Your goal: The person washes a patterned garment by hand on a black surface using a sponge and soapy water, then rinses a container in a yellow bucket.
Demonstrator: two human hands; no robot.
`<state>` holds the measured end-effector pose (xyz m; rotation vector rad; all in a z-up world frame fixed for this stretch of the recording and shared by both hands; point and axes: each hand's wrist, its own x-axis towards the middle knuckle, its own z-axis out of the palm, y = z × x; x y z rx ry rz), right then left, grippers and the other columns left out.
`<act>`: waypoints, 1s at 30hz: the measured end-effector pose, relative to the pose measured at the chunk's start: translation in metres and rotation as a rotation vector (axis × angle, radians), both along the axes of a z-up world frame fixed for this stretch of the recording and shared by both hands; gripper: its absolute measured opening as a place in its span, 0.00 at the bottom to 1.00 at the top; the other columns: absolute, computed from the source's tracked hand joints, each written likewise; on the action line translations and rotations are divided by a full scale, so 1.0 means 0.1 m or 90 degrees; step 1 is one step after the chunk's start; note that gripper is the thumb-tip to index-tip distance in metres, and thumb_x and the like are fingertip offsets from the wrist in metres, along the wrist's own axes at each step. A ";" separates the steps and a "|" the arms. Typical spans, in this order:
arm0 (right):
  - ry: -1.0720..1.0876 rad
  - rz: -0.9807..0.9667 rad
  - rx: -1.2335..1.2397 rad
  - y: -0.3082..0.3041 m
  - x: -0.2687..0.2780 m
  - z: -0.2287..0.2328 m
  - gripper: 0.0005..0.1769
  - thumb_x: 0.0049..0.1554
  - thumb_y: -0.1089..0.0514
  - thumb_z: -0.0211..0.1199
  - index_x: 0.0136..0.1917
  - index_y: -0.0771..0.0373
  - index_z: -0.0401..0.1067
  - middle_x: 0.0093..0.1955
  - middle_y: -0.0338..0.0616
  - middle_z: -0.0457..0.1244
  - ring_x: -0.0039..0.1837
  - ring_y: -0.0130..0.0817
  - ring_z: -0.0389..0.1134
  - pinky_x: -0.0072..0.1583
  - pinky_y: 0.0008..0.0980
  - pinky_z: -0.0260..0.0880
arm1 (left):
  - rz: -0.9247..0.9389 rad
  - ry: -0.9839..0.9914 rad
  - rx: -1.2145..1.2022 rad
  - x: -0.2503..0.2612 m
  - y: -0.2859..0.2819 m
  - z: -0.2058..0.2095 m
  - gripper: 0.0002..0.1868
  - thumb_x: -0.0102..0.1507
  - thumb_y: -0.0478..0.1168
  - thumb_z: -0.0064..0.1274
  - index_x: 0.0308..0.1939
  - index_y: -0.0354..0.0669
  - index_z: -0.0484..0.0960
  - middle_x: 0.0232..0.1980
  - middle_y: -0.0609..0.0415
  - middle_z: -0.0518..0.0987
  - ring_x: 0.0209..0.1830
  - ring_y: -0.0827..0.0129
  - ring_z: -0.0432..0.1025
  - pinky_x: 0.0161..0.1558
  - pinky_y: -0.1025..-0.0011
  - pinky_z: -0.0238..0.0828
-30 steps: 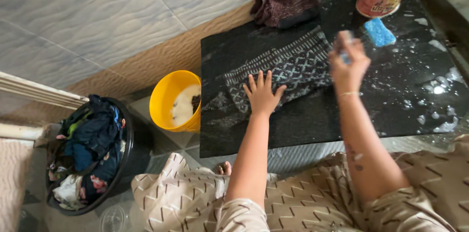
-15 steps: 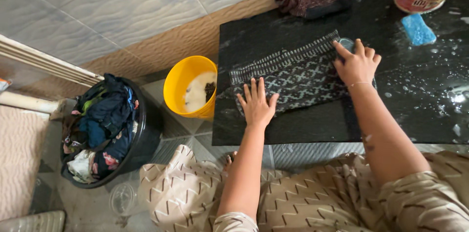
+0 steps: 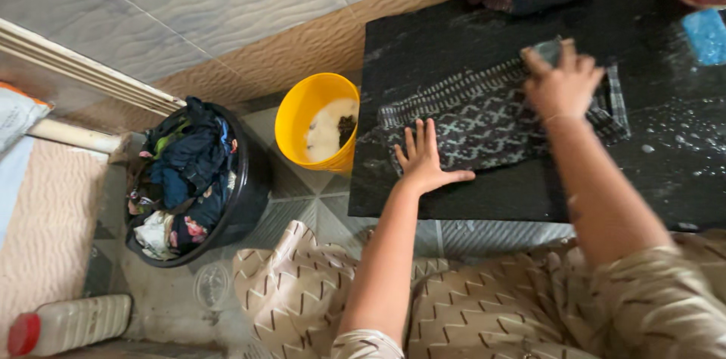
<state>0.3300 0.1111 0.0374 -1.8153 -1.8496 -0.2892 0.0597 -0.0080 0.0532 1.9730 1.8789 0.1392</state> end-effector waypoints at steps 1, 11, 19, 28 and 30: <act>-0.019 -0.013 0.011 0.11 0.14 -0.04 0.30 0.53 0.47 0.70 0.69 0.28 0.75 0.79 0.54 0.57 0.68 0.60 0.59 0.67 0.64 0.56 | 0.001 0.000 -0.010 0.01 -0.02 0.00 0.87 0.38 0.80 0.65 0.82 0.46 0.25 0.85 0.40 0.27 0.84 0.43 0.20 0.73 0.32 0.17; 0.037 0.258 0.004 -0.64 -1.43 0.23 0.26 0.53 0.49 0.66 0.65 0.29 0.76 0.74 0.56 0.59 0.61 0.56 0.65 0.62 0.56 0.63 | 0.013 0.076 -0.060 0.03 0.17 -0.14 0.87 0.37 0.80 0.64 0.80 0.47 0.23 0.85 0.45 0.24 0.82 0.43 0.16 0.72 0.34 0.15; -0.044 -0.055 -0.076 0.24 0.31 -0.07 0.36 0.52 0.46 0.68 0.73 0.25 0.70 0.77 0.60 0.53 0.68 0.74 0.54 0.64 0.70 0.51 | 0.030 0.000 -0.012 0.02 0.05 -0.08 0.88 0.36 0.80 0.66 0.81 0.44 0.27 0.85 0.43 0.28 0.84 0.44 0.20 0.74 0.35 0.16; 0.113 0.288 -0.161 -0.59 -0.92 0.19 0.25 0.63 0.51 0.59 0.73 0.35 0.71 0.67 0.58 0.64 0.55 0.55 0.69 0.60 0.52 0.68 | 0.048 0.057 -0.046 0.02 0.19 -0.24 0.88 0.38 0.80 0.66 0.80 0.42 0.26 0.85 0.42 0.27 0.84 0.43 0.19 0.74 0.35 0.18; -0.023 0.283 0.102 -0.99 -1.32 0.27 0.26 0.49 0.47 0.66 0.62 0.31 0.76 0.70 0.64 0.60 0.61 0.62 0.64 0.57 0.55 0.64 | 0.019 0.114 -0.018 0.00 0.23 -0.31 0.85 0.41 0.78 0.66 0.80 0.43 0.26 0.85 0.43 0.26 0.83 0.43 0.19 0.72 0.34 0.18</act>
